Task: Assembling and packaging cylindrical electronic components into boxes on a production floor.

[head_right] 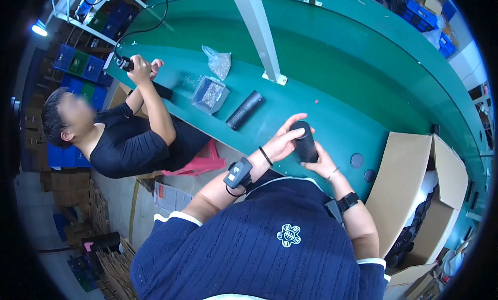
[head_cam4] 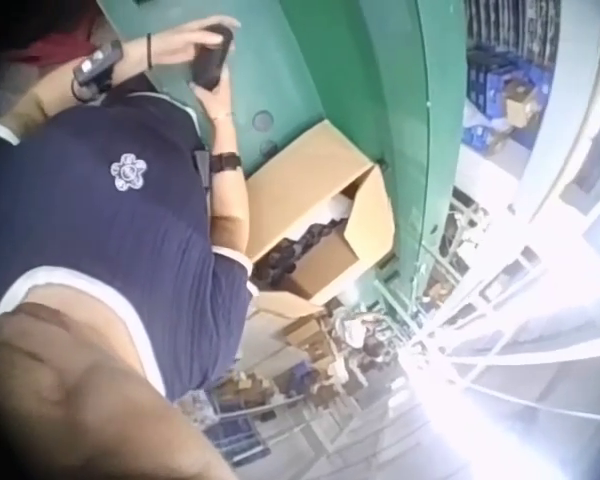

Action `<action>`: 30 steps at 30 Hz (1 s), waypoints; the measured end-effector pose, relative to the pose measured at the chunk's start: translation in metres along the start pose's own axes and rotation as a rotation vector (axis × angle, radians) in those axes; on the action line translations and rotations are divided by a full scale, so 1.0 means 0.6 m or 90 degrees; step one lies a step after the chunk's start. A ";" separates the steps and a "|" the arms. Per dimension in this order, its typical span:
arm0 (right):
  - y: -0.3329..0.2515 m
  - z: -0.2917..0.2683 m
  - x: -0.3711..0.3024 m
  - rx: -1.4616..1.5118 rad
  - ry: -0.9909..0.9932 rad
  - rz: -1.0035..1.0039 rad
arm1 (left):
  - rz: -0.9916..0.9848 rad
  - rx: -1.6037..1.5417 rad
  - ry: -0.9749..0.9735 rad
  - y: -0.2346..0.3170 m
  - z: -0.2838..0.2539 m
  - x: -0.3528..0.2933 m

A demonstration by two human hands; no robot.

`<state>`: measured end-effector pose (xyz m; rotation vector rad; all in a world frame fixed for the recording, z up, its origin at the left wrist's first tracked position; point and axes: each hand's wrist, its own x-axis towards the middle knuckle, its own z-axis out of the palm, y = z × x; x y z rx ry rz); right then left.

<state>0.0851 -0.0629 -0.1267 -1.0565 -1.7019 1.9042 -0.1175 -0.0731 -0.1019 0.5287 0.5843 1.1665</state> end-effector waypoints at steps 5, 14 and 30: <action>0.014 -0.106 0.070 -0.055 0.234 -0.005 | 0.271 1.130 0.451 0.085 -0.135 -0.043; 0.150 -0.521 0.137 -0.427 0.660 0.225 | 0.064 0.949 0.557 0.135 -0.249 -0.118; -0.218 -0.290 -0.261 -0.377 0.443 -0.034 | 0.049 -0.190 0.164 0.086 -0.033 0.010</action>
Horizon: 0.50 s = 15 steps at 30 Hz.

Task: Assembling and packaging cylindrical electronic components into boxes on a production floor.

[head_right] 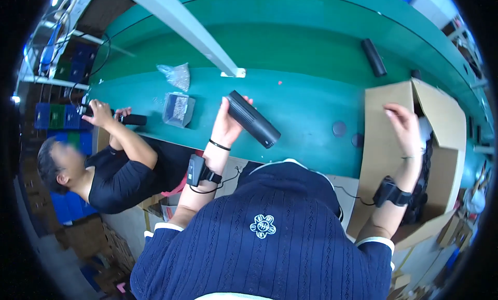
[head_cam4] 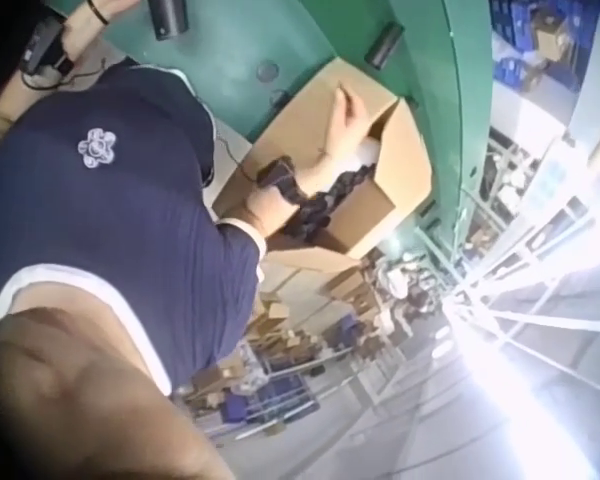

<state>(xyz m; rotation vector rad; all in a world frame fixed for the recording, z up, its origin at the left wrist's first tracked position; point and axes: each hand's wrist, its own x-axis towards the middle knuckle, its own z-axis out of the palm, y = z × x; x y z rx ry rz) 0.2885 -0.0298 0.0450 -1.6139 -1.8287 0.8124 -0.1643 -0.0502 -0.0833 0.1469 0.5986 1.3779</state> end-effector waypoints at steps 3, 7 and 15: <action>0.032 -0.127 -0.100 -0.064 0.002 0.164 | -0.039 0.008 0.004 -0.019 0.013 0.025; 0.170 -0.225 -0.172 -0.239 0.040 0.388 | -0.068 -0.049 0.080 -0.025 -0.011 0.038; 0.465 -0.172 -0.181 -0.254 -0.003 0.554 | -0.029 -0.035 0.095 -0.065 0.024 0.066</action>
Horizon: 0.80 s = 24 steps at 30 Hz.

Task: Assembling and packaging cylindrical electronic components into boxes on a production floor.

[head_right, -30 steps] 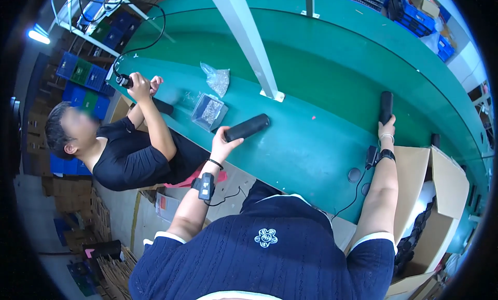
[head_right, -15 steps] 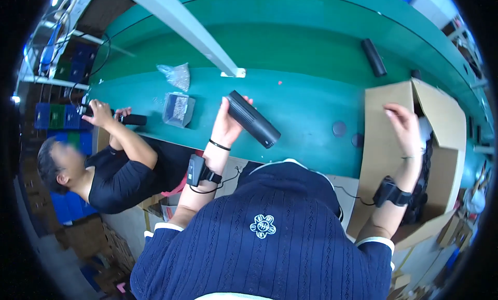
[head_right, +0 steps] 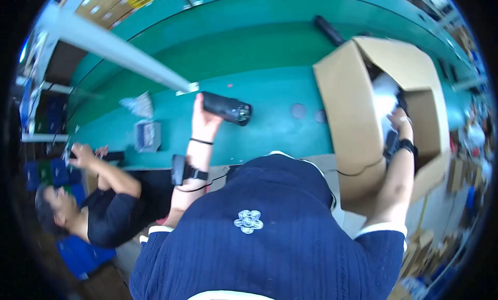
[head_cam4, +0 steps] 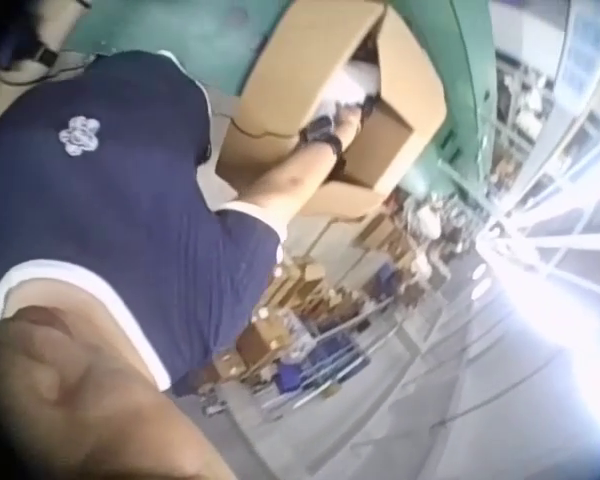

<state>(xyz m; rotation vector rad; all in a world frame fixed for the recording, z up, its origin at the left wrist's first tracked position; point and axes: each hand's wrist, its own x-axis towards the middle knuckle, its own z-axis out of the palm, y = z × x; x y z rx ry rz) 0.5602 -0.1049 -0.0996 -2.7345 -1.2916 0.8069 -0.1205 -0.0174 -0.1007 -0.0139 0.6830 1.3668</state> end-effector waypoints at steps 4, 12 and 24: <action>0.079 0.043 0.088 0.063 0.024 0.038 | -0.059 -0.022 0.090 -0.008 0.004 -0.011; 0.113 0.008 0.105 0.240 0.117 -0.105 | -0.049 -0.064 0.176 0.017 -0.032 -0.024; -0.297 -0.016 -0.253 0.476 0.277 -0.363 | -0.127 -0.215 0.157 0.013 -0.046 -0.018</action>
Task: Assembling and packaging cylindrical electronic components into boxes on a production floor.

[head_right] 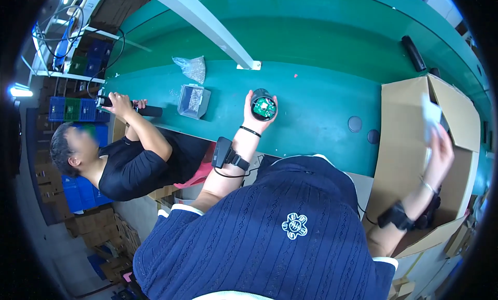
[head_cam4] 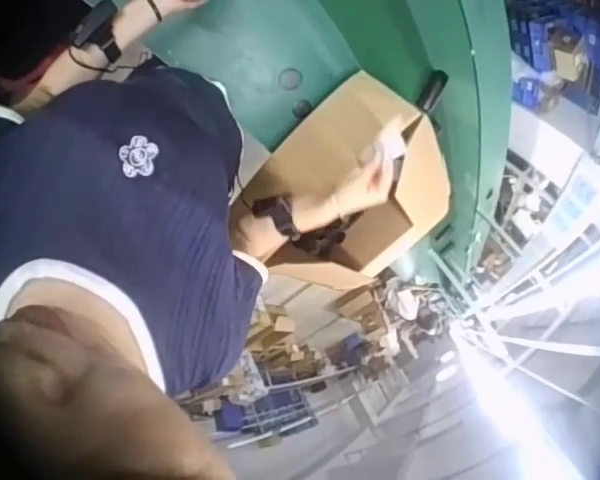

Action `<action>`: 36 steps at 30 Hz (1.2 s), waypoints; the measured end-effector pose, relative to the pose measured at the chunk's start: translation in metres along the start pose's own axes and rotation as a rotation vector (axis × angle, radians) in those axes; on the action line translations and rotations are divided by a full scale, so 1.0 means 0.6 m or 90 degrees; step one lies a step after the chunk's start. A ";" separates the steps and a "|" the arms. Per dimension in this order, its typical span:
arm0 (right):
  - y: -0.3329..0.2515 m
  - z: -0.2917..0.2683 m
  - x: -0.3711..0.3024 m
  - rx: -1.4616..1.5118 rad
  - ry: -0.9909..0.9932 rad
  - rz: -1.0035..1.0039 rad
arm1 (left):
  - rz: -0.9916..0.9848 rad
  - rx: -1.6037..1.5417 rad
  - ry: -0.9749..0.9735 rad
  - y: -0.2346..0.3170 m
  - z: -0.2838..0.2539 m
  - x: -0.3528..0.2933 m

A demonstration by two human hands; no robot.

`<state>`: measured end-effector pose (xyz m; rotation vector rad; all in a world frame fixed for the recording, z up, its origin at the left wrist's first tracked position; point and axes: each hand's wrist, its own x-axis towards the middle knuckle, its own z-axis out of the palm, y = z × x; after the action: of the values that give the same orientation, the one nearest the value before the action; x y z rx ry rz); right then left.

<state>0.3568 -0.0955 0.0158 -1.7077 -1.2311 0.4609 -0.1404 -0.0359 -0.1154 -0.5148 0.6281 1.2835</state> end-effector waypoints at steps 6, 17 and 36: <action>-0.043 0.295 -0.062 0.195 -0.251 0.034 | -0.023 -0.003 0.000 0.010 -0.034 0.004; -0.078 0.392 -0.116 0.188 -0.637 -0.062 | -0.235 0.065 -0.164 0.019 -0.051 -0.008; -0.093 0.391 -0.122 0.241 -0.698 -0.012 | -0.069 0.509 -0.183 -0.020 -0.006 -0.051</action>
<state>0.1230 -0.0468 -0.0654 -1.0738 -1.7280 1.6367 -0.1340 -0.0628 -0.0968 0.2878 0.7901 0.8805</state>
